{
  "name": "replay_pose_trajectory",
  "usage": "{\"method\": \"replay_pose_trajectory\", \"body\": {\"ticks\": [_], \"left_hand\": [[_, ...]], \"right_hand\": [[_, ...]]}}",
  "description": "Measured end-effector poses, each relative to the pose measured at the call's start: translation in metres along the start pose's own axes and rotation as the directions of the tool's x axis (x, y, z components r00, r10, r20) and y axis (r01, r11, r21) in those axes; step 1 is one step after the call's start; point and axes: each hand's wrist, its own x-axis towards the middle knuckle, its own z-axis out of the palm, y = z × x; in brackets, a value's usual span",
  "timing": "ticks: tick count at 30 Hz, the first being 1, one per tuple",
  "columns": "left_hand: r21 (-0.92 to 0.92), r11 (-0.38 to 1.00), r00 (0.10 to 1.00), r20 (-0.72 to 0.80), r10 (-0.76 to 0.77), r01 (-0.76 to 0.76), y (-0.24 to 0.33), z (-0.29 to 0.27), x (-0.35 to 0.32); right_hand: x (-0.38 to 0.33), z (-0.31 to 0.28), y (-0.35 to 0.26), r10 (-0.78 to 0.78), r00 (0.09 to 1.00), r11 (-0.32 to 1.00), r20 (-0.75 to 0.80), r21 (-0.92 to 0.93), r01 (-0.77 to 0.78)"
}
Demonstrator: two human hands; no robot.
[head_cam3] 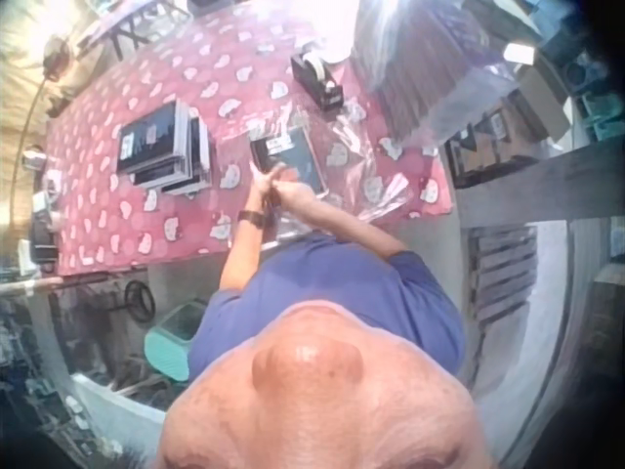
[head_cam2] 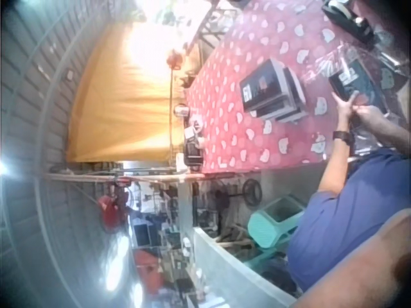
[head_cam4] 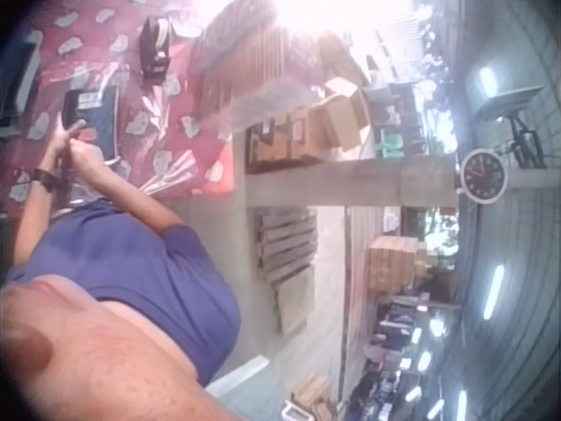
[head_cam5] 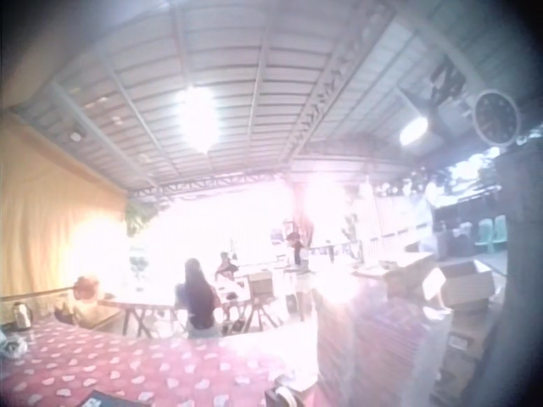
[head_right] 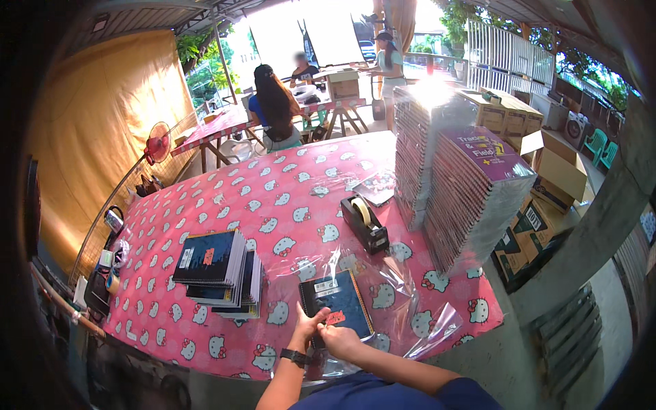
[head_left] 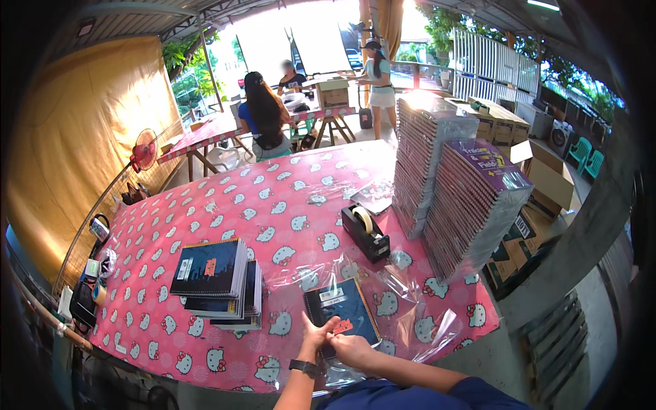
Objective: The person places notebooks into plastic bags, folds the bags, and seals them using a tape dispenser.
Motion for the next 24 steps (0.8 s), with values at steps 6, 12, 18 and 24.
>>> {"method": "replay_pose_trajectory", "body": {"ticks": [6, 12, 18, 24], "left_hand": [[0.197, 0.968, 0.986, -0.033, 0.166, -0.157, 0.008, 0.005, -0.018], [0.191, 0.958, 0.972, -0.051, 0.229, -0.216, -0.027, 0.004, -0.003], [0.253, 0.944, 0.974, -0.023, 0.225, -0.212, -0.025, 0.010, 0.002], [0.290, 0.940, 0.973, -0.094, 0.212, -0.177, -0.022, 0.007, -0.007]], "right_hand": [[-0.017, -0.002, 0.008, -0.334, 0.935, 0.922, 0.118, 0.247, 0.298], [0.030, -0.031, 0.095, 0.155, 0.909, 0.982, -0.387, 0.164, -0.097], [0.111, -0.034, 0.137, 0.166, 0.839, 0.963, -0.519, 0.267, -0.025], [0.036, -0.018, 0.150, 0.376, 0.920, 0.899, -0.107, 0.282, -0.335]]}}
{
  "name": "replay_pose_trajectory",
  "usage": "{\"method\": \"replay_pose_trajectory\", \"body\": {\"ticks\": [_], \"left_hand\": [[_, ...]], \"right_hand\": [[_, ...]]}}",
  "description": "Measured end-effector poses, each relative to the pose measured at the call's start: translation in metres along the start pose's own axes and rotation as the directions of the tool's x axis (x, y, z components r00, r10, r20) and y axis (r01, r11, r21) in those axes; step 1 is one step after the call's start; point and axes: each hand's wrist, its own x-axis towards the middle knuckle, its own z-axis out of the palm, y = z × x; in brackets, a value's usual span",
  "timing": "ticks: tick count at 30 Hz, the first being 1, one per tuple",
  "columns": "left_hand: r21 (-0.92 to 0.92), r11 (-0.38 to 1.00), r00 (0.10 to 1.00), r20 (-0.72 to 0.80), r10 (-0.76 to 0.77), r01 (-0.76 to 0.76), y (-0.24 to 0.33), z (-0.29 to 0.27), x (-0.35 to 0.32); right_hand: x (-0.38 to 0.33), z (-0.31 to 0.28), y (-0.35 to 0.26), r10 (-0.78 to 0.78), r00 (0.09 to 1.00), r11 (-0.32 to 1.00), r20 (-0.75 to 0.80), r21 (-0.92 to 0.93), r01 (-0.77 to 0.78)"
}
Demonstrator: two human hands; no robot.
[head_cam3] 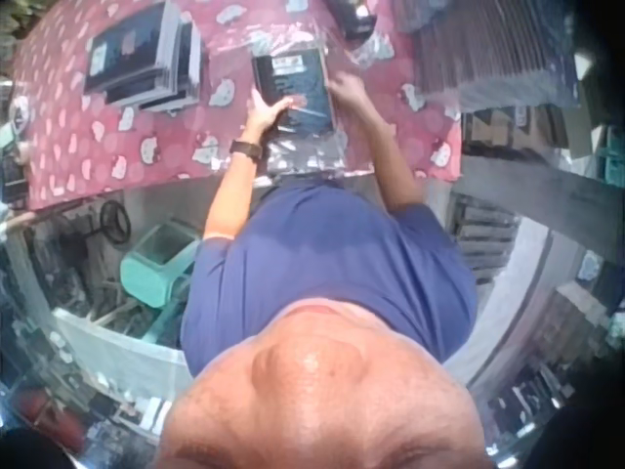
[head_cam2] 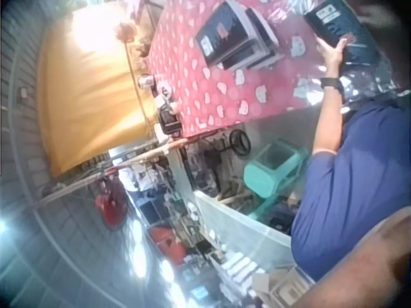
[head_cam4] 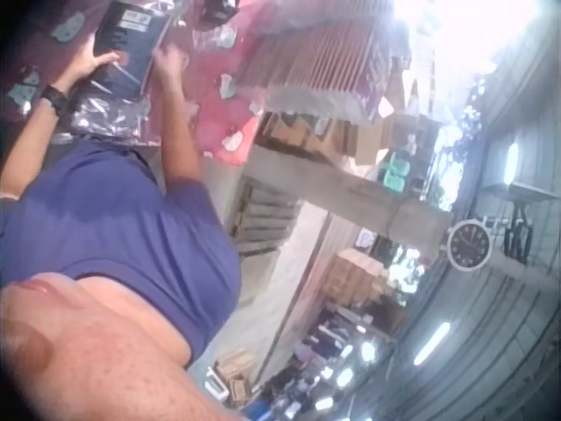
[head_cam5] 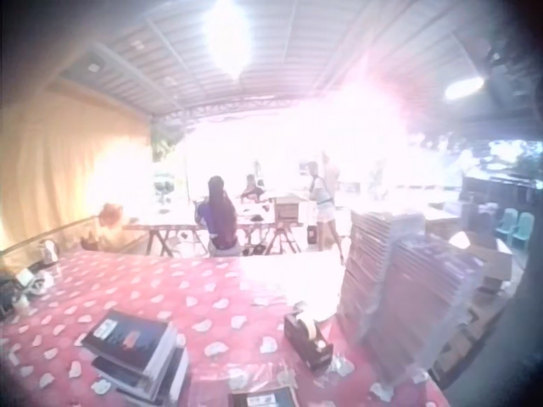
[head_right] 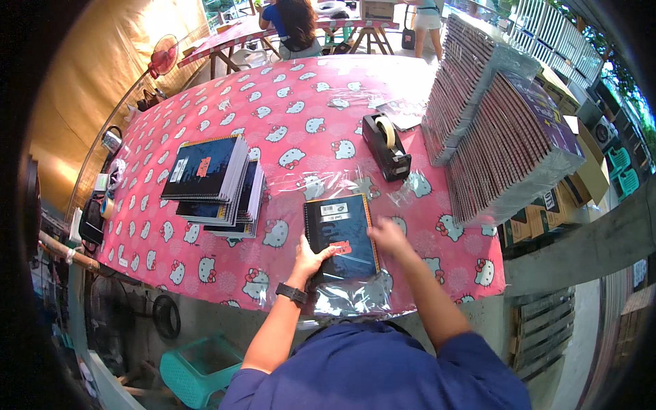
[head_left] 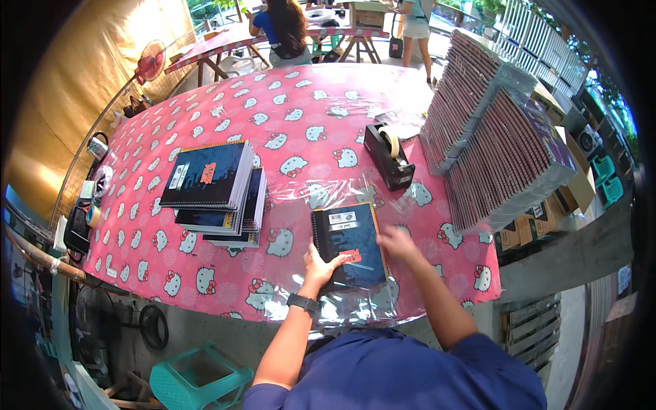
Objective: The person places notebooks into plastic bags, folds the bags, and seals them using a tape dispenser.
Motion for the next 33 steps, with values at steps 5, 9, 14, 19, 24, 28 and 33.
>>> {"method": "replay_pose_trajectory", "body": {"ticks": [5, 9, 14, 19, 24, 28, 33], "left_hand": [[-0.123, 0.992, 0.998, 0.052, -0.028, 0.034, 0.003, -0.016, 0.007], [-0.053, 0.997, 0.997, 0.067, -0.044, 0.048, -0.001, -0.017, 0.011], [-0.086, 0.981, 0.984, 0.053, -0.168, 0.173, 0.009, -0.004, -0.002], [-0.201, 0.980, 0.991, -0.132, -0.020, -0.007, -0.012, -0.011, 0.049], [-0.466, 0.878, 0.983, 0.080, 0.163, -0.107, -0.013, -0.021, 0.116], [-0.462, 0.878, 0.982, 0.065, 0.180, -0.130, -0.010, -0.008, 0.122], [-0.511, 0.848, 0.985, 0.012, 0.172, -0.142, -0.027, 0.001, 0.131]], "right_hand": [[-0.057, 0.003, -0.047, 0.100, 0.994, 0.986, -0.047, 0.137, -0.093], [-0.047, 0.020, -0.030, 0.111, 0.988, 0.974, -0.103, 0.207, -0.088], [-0.039, 0.021, -0.040, 0.160, 0.984, 0.982, -0.076, 0.115, -0.151], [-0.041, 0.009, -0.053, 0.147, 0.985, 0.975, 0.088, 0.158, -0.160], [-0.081, 0.003, -0.074, -0.160, 0.986, 0.984, 0.039, -0.077, 0.163], [-0.098, -0.003, -0.072, -0.131, 0.976, 0.925, 0.175, -0.331, 0.183], [-0.095, -0.002, -0.071, -0.200, 0.980, 0.946, 0.023, -0.255, 0.199]]}}
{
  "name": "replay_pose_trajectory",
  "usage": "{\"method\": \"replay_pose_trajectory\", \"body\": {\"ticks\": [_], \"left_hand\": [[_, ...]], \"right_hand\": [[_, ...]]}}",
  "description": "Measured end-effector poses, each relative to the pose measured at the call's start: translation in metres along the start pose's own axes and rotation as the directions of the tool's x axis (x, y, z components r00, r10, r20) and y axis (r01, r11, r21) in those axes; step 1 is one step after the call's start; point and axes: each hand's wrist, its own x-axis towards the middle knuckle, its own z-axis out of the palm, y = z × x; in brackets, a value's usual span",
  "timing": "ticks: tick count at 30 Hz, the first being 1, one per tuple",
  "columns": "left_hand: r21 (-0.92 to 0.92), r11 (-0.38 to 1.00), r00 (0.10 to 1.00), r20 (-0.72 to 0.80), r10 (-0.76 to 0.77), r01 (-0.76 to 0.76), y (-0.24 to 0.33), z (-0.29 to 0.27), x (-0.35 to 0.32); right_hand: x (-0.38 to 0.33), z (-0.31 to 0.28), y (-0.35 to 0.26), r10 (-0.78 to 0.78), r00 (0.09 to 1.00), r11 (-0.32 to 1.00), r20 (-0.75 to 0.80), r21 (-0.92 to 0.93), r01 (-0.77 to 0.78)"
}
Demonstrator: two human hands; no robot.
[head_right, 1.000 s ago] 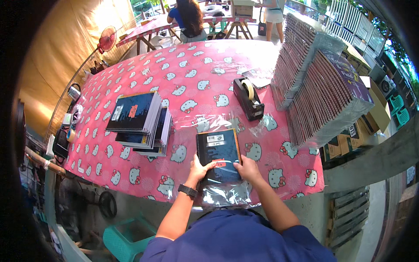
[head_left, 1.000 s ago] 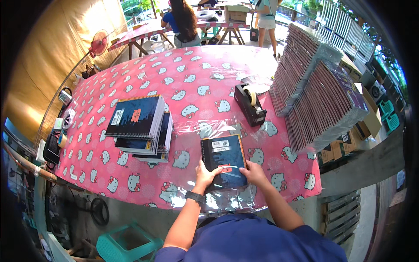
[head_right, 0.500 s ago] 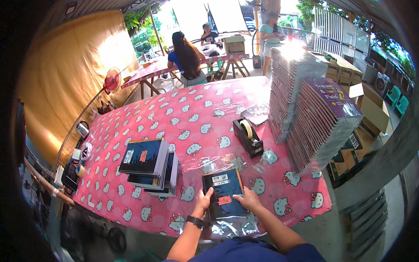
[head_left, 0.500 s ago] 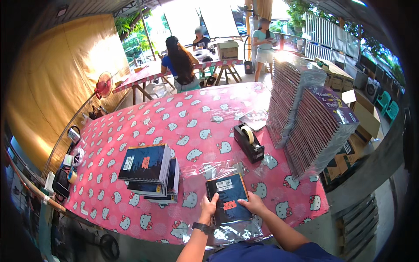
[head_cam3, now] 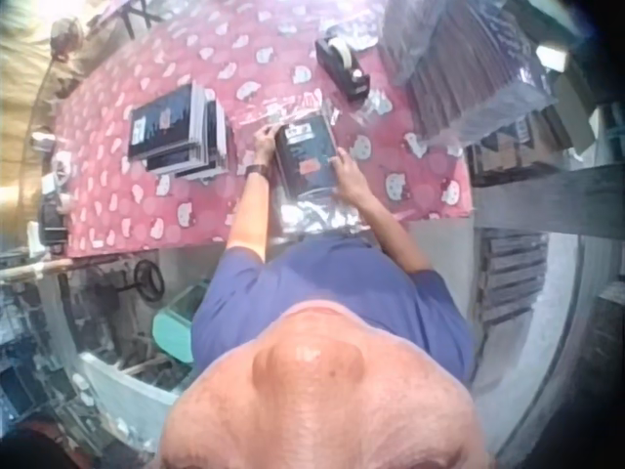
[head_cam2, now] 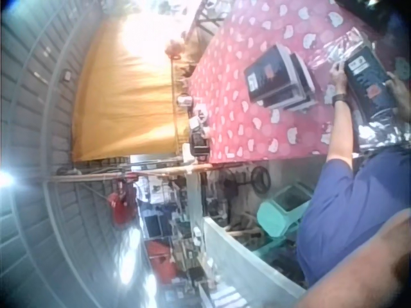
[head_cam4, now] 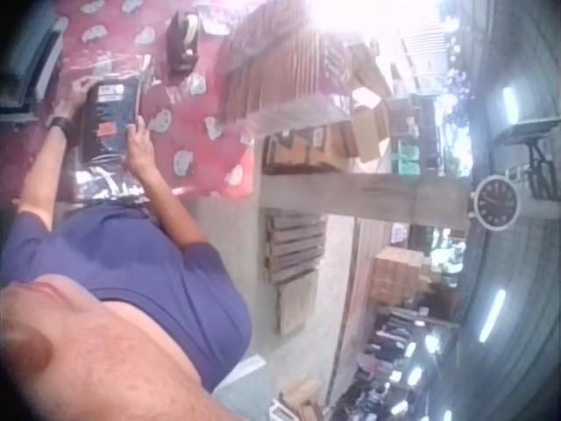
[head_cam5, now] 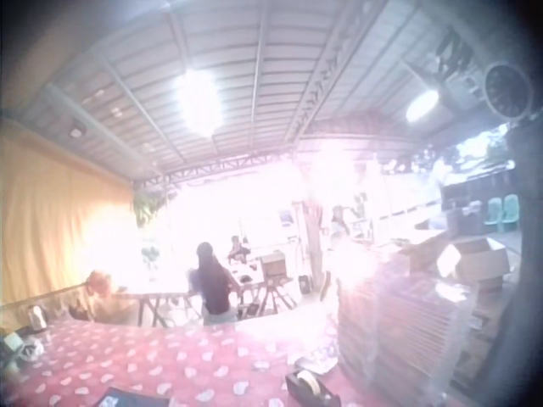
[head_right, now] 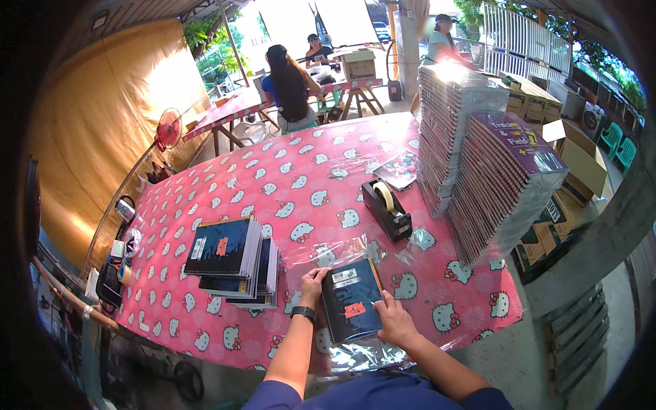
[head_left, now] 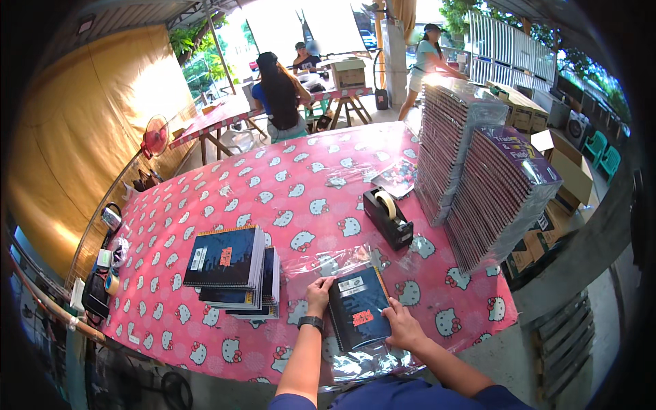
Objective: The person places notebooks into plastic bags, folds the bags, and seals them using a tape dispenser.
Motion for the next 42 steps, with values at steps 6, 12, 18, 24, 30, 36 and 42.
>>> {"method": "replay_pose_trajectory", "body": {"ticks": [6, 12, 18, 24, 30, 36, 42], "left_hand": [[-0.037, 0.997, 0.932, -0.354, -0.082, 0.074, -0.011, -0.019, -0.042], [0.171, 0.950, 0.965, -0.051, -0.256, 0.261, 0.052, 0.024, -0.124], [0.521, 0.805, 0.956, -0.219, -0.195, 0.283, 0.050, 0.033, -0.131], [0.619, 0.737, 0.962, -0.191, -0.192, 0.271, 0.047, 0.036, -0.126], [0.548, 0.789, 0.958, -0.222, -0.182, 0.277, 0.041, 0.039, -0.127], [0.630, 0.777, 0.998, -0.059, 0.020, 0.022, 0.033, -0.006, -0.122], [0.978, 0.198, 0.877, -0.152, 0.456, 0.066, 0.031, -0.053, -0.144]], "right_hand": [[0.022, -0.006, 0.004, 0.028, 0.998, 0.809, -0.064, 0.588, 0.014], [0.045, 0.028, 0.048, 0.159, 0.981, 0.607, 0.109, 0.773, -0.184], [0.048, 0.020, 0.031, 0.234, 0.972, 0.736, -0.007, 0.654, -0.172], [0.048, 0.024, 0.029, 0.234, 0.972, 0.775, -0.001, 0.604, -0.186], [0.042, 0.044, -0.015, -0.059, 0.992, 0.907, -0.111, -0.421, 0.006], [0.044, 0.047, -0.024, -0.038, 0.999, 0.906, -0.028, -0.424, 0.022], [0.046, 0.047, -0.024, -0.025, 1.000, 0.909, -0.013, -0.417, 0.017]]}}
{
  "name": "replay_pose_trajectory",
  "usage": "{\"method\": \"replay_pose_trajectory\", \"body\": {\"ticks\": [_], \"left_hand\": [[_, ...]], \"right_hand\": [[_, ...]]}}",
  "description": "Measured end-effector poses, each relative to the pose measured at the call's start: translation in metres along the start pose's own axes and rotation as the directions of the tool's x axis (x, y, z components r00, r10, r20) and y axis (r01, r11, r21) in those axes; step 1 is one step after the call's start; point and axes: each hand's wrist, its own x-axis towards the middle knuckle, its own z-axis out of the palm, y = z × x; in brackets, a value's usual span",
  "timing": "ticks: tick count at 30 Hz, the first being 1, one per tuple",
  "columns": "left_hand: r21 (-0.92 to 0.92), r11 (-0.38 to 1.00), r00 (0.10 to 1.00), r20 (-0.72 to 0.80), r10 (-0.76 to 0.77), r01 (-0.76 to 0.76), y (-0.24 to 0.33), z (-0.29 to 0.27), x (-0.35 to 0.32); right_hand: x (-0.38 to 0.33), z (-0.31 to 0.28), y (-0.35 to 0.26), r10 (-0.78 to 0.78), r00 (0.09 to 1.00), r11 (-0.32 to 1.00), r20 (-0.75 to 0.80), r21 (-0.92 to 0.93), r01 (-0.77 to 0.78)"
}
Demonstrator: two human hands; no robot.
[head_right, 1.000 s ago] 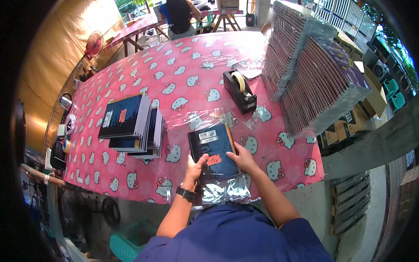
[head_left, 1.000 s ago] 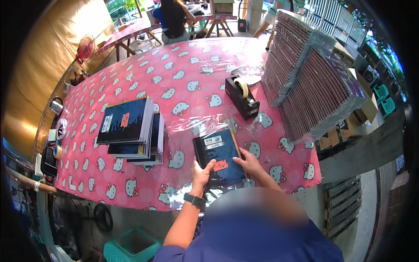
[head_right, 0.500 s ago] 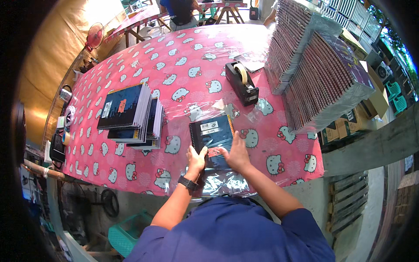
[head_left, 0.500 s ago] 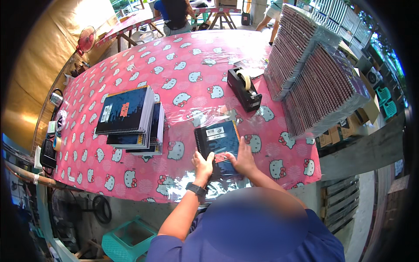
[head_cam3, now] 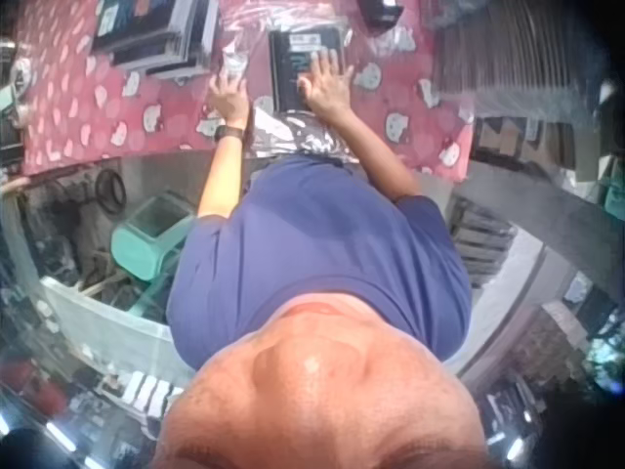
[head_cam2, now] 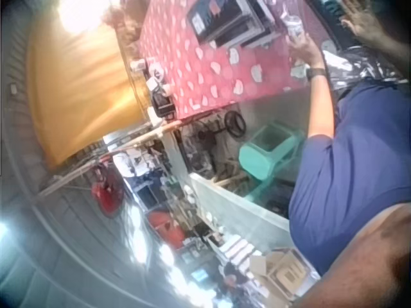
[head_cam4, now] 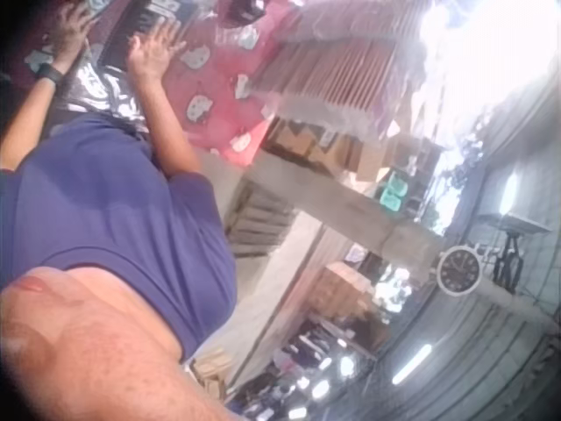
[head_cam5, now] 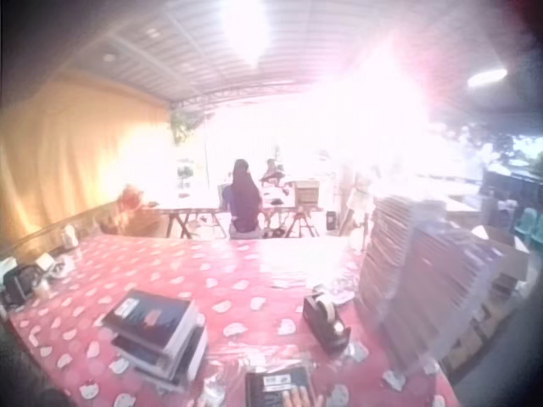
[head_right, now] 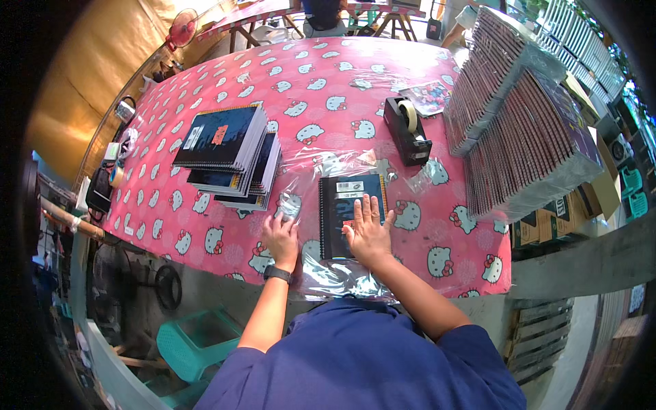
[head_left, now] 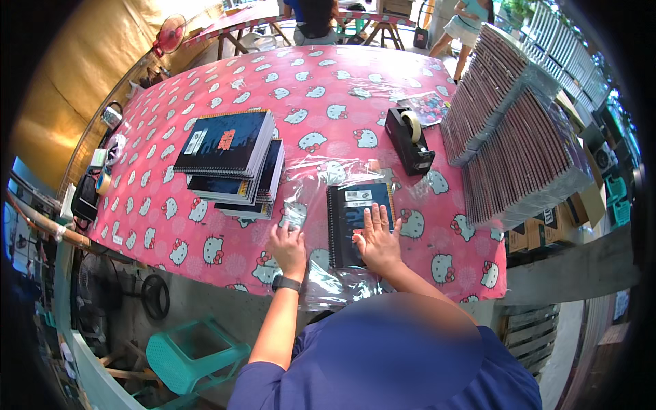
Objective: The person places notebooks into plastic bags, folds the bags, and seals them using a tape dispenser.
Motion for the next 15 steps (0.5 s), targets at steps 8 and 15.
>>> {"method": "replay_pose_trajectory", "body": {"ticks": [8, 15], "left_hand": [[-0.298, 0.816, 0.838, 0.412, -0.357, 0.495, -0.012, -0.054, 0.009], [-0.635, -0.053, 0.636, 0.771, 0.013, 0.771, -0.005, -0.069, 0.023]], "right_hand": [[-0.001, -0.004, 0.000, -0.011, 1.000, 1.000, 0.016, -0.015, 0.011], [0.026, -0.007, 0.010, -0.260, 0.942, 0.658, -0.210, 0.676, 0.333]]}}
